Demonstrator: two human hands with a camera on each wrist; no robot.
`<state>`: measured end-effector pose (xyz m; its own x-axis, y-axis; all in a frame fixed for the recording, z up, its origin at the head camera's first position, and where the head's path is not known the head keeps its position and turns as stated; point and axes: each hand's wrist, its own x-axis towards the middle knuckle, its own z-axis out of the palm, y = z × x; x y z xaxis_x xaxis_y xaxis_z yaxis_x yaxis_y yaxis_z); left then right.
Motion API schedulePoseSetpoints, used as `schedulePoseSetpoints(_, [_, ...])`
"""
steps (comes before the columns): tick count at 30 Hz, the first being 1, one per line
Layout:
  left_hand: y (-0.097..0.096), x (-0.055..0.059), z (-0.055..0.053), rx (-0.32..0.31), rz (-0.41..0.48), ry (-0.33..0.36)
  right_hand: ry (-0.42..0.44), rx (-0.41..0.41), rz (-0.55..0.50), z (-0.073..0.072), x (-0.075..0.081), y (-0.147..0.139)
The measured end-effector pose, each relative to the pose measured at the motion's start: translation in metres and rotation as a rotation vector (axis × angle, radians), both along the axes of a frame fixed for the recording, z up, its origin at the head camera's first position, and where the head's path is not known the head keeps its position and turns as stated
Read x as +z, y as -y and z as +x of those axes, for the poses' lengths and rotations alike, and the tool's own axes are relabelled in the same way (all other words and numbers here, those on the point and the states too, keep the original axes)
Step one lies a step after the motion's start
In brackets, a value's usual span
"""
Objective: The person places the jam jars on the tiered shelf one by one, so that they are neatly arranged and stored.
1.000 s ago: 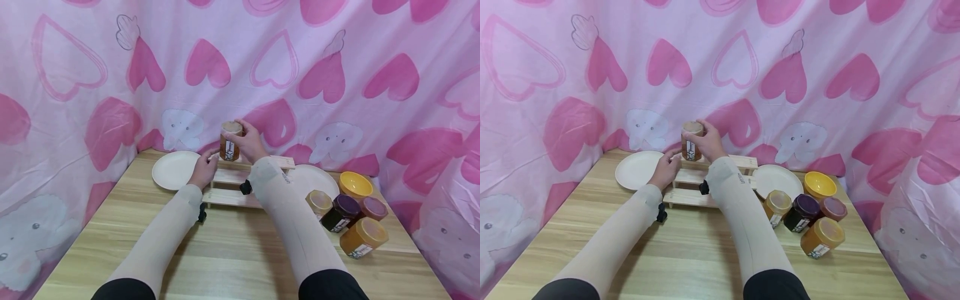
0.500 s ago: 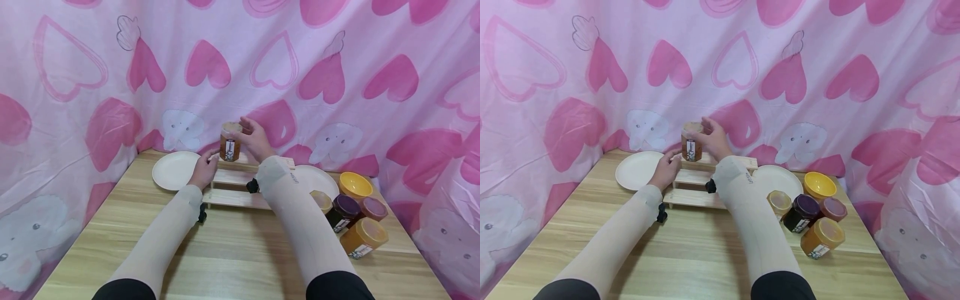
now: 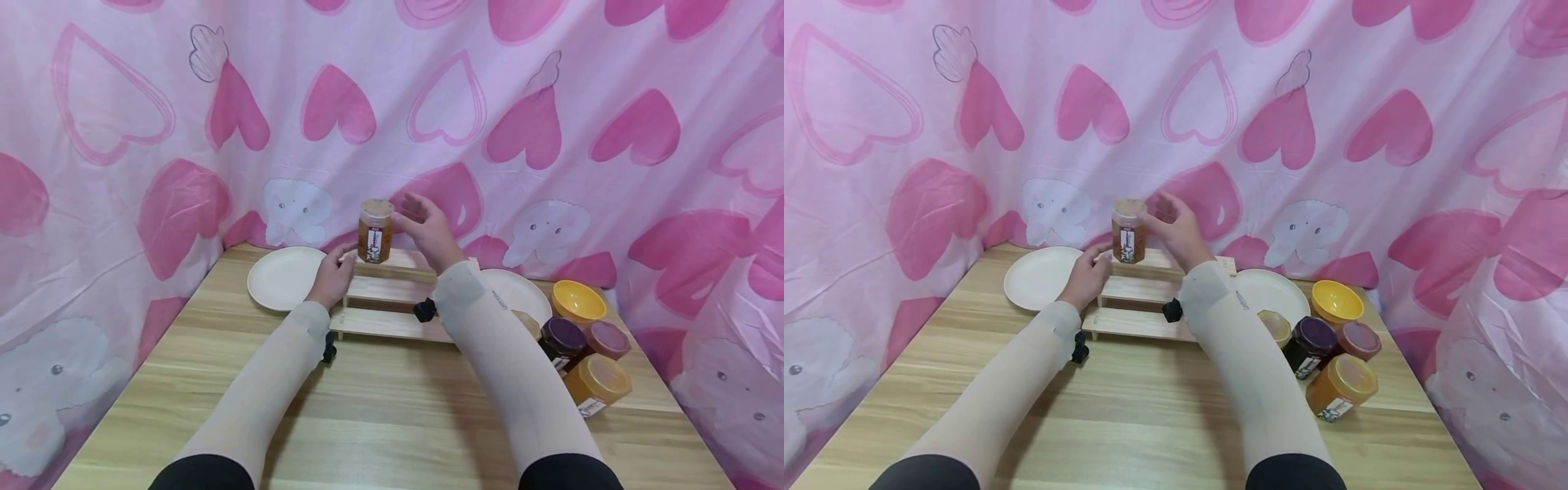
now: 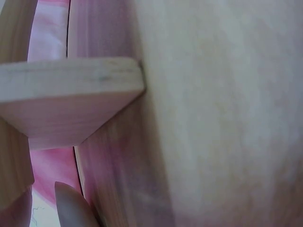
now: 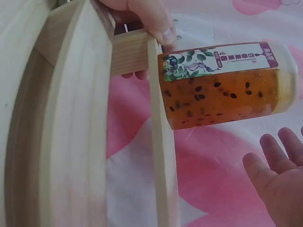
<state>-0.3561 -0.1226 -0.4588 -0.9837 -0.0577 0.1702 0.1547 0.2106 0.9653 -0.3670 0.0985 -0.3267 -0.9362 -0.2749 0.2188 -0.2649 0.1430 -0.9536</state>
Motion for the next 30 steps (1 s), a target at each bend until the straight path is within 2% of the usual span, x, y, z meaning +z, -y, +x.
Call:
schedulePoseSetpoints(12, [0.0, 0.001, 0.003, -0.002, 0.027, 0.008, 0.028, 0.027, 0.017, 0.026, -0.011, -0.015])
schedulePoseSetpoints(20, [0.001, -0.001, 0.004, 0.001, 0.013, 0.025, 0.03, 0.045, 0.054, 0.053, -0.02, -0.027])
schedulePoseSetpoints(27, [-0.001, 0.002, 0.006, -0.003, 0.005, 0.007, 0.005, 0.127, 0.081, 0.078, -0.026, -0.043])
schedulePoseSetpoints(30, [-0.001, 0.002, 0.005, -0.002, 0.004, 0.007, -0.007, 0.136, 0.088, 0.089, -0.027, -0.053])
